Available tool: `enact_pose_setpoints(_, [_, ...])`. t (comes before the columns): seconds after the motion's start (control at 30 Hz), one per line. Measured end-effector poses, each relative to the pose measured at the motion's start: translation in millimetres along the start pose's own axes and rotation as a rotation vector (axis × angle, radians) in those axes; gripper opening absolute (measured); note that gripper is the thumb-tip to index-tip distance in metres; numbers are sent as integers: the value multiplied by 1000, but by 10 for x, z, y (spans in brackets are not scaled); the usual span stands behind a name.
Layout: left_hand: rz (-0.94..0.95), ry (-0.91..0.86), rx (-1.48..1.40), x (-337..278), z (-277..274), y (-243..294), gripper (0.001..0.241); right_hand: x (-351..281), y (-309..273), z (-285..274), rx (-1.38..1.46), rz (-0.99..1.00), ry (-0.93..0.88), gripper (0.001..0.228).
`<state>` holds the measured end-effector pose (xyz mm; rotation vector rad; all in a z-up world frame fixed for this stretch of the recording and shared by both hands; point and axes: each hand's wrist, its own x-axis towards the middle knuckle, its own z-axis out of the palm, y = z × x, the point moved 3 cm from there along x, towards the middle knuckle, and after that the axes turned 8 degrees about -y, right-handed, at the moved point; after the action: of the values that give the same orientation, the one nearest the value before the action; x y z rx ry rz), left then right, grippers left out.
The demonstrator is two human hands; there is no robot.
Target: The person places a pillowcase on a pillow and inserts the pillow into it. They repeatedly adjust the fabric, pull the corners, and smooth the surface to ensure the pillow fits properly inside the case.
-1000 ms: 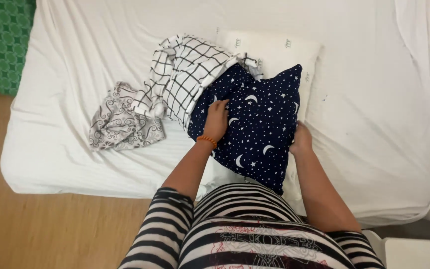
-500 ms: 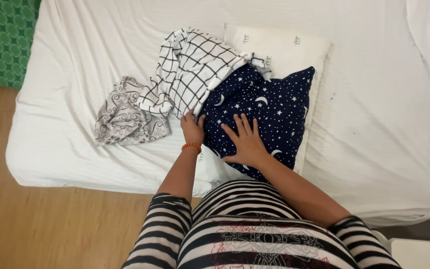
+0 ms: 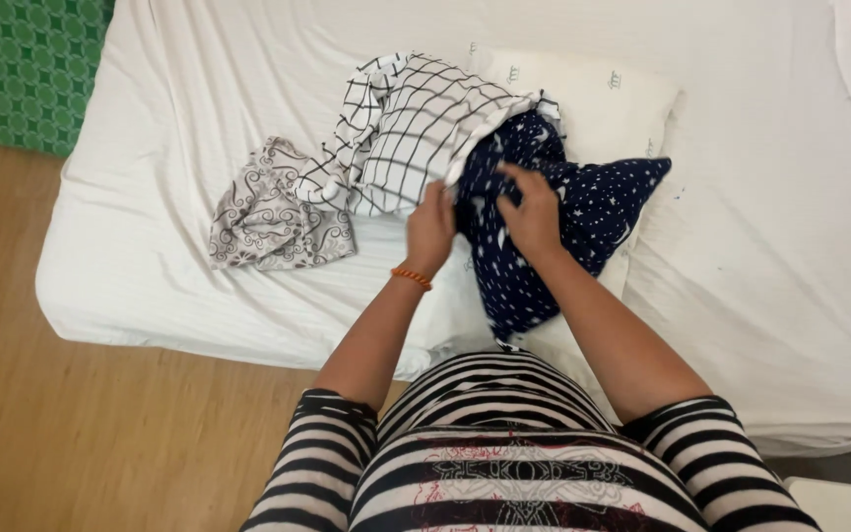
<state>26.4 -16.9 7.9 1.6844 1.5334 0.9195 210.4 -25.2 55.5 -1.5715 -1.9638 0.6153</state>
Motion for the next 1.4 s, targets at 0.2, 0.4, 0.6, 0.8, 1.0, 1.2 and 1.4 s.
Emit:
enact_pose_setpoints(0.2, [379,58,-191,-94,-170,1148,23,-24,-226,-287,177,-162,322,37])
enact_pose_setpoints(0.4, [304,-79,-26,-347,253,438,20,-414,404,341,-40,-165,-87,44])
enact_pose_setpoints(0.6, [122,-149,-24,-778,224,340,25,-625,408,571,-127,-97,-435,42])
enact_pose_setpoints(0.8, [122,-121,-24,-936,330,262,17,-676,554,649,-136,-155,-450,45])
enact_pose_setpoints(1.0, [-185,-244,107,-1107,576,135,56,-822,593,655,31,-169,-513,61])
enact_pose_setpoints(1.2, [-298,-242,166,-1118,770,-27,94,-893,603,612,91,-137,-574,75])
enact_pose_setpoints(1.4, [-289,-245,285,-1096,896,-98,83,-890,668,654,80,-182,-565,76])
